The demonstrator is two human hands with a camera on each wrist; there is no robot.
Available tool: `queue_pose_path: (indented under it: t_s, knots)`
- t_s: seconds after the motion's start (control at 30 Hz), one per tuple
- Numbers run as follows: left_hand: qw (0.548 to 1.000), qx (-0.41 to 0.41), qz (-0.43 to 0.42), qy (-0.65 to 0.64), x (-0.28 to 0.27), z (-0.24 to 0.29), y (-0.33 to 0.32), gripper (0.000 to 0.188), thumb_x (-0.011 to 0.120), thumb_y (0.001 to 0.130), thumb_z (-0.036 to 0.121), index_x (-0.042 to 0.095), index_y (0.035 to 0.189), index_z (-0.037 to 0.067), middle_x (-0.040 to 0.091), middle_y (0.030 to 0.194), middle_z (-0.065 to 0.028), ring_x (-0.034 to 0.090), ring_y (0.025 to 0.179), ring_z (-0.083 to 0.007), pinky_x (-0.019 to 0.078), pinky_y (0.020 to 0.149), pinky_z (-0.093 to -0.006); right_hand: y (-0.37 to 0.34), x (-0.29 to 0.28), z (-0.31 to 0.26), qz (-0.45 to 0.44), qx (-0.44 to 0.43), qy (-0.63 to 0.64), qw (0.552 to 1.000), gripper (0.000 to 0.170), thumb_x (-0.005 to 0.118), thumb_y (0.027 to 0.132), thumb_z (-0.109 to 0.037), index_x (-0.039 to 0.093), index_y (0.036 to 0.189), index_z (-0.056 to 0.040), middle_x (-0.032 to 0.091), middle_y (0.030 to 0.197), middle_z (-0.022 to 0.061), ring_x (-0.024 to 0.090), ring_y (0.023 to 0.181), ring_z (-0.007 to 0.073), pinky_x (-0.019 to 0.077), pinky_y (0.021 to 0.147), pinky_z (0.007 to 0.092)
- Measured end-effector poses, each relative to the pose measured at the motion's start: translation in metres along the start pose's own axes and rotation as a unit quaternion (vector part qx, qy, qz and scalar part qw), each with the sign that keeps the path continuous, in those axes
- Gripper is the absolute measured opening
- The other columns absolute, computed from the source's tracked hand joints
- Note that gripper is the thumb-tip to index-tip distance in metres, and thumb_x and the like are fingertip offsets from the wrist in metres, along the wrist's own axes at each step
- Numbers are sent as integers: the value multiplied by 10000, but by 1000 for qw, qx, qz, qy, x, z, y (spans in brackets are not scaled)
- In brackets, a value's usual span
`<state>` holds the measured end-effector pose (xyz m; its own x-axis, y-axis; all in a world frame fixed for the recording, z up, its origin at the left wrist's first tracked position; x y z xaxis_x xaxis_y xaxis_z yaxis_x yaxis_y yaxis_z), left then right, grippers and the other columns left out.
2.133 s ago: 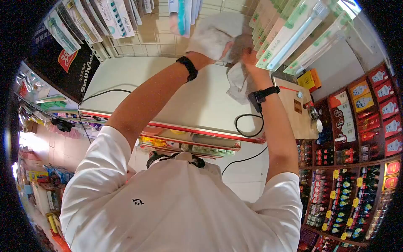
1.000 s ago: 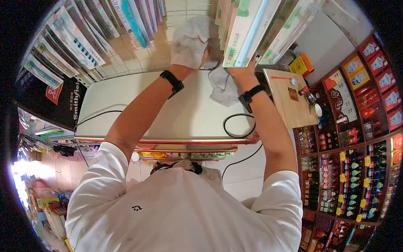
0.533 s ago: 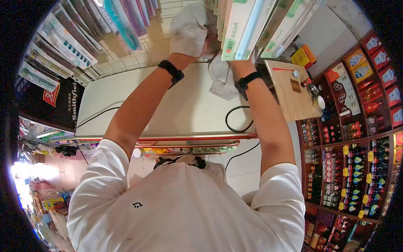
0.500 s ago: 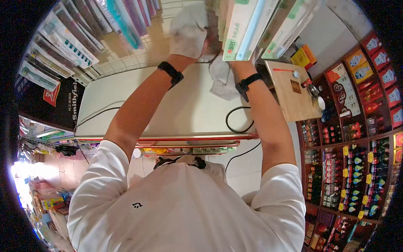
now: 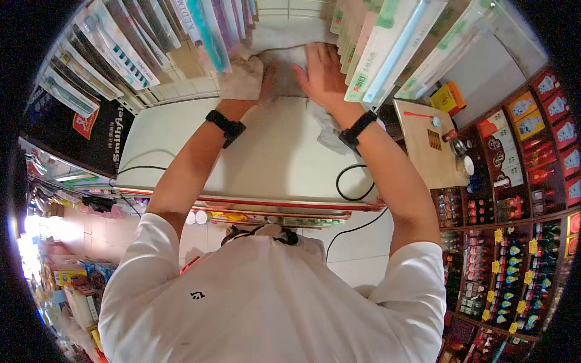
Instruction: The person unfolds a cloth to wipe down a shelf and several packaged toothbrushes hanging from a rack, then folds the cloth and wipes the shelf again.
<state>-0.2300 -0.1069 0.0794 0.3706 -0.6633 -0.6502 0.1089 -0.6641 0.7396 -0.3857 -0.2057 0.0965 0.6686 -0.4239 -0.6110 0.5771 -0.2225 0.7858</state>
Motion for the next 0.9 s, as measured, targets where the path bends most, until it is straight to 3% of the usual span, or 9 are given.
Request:
queue_pose_path:
  t_s: [0.07,0.13,0.37,0.47,0.57,0.67,0.7,0.77,0.9]
  knots:
    - [998,27,50,-3,8,-15,0,311,632,946,366,678,828,81,658,907,-149,641,947,-328,490,772,-516,16,8,-9,1,-23,37,999,527,701,924,-364,565,1238,36,595,1197,239,551,1130,429,425,1013,521]
    - [928,-84,148,-331,33,-42,1,249,707,894,307,647,891,65,626,885,-143,626,881,-362,491,684,-465,26,7,-19,26,-22,11,999,505,724,893,-318,563,1210,41,582,1162,223,551,1106,413,442,986,504]
    - [937,-3,200,-285,5,-38,25,356,795,833,330,609,957,52,592,879,-145,567,765,-357,450,648,-446,60,18,-28,112,-36,-9,993,390,728,813,-227,566,1027,55,538,990,195,536,947,380,451,855,481]
    - [998,-22,49,-13,-14,-25,35,362,595,1005,443,670,979,90,652,960,-116,605,942,-329,450,822,-531,61,3,-26,114,-46,-40,992,415,743,800,-270,575,1020,40,546,1000,188,541,958,375,442,862,486]
    - [989,6,139,-50,-8,-35,37,377,593,1006,462,677,1008,94,655,995,-130,627,941,-346,456,783,-573,62,10,-22,159,-43,-54,985,427,753,809,-308,583,1007,29,547,991,176,538,944,368,442,851,489]
    - [890,256,335,172,-26,-20,22,348,672,945,456,713,1012,117,658,886,-128,645,879,-391,438,727,-573,59,11,-27,127,2,-38,991,491,762,820,-327,586,1083,49,566,1065,208,539,1048,400,445,927,502]
    - [891,256,334,172,-26,-17,21,348,672,945,456,713,1012,117,658,886,-128,645,879,-391,438,727,-573,56,14,-27,126,2,-37,991,491,762,820,-327,586,1083,49,566,1065,208,539,1048,400,445,927,502]
    - [977,54,109,-177,-9,-38,34,322,680,934,414,726,1057,120,673,988,-116,628,960,-375,439,734,-578,43,25,-26,157,-16,9,987,545,768,836,-308,576,1181,67,573,1172,249,500,1195,433,418,1037,518]
    - [977,10,182,-111,2,-40,14,374,775,861,362,673,1097,91,652,872,-119,630,787,-339,489,682,-456,24,41,-23,53,29,71,996,614,782,833,-284,545,1283,61,553,1277,264,450,1292,446,377,1110,529]
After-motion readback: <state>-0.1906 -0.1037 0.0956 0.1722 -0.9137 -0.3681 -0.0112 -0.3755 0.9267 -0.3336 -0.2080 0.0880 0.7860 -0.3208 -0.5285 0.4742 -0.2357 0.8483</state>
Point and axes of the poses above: each hand's wrist, its own y-axis towards the middle knuckle, its own x-axis out of the palm, z = x × y, the point moved 5 cm from there along y, towards the middle knuckle
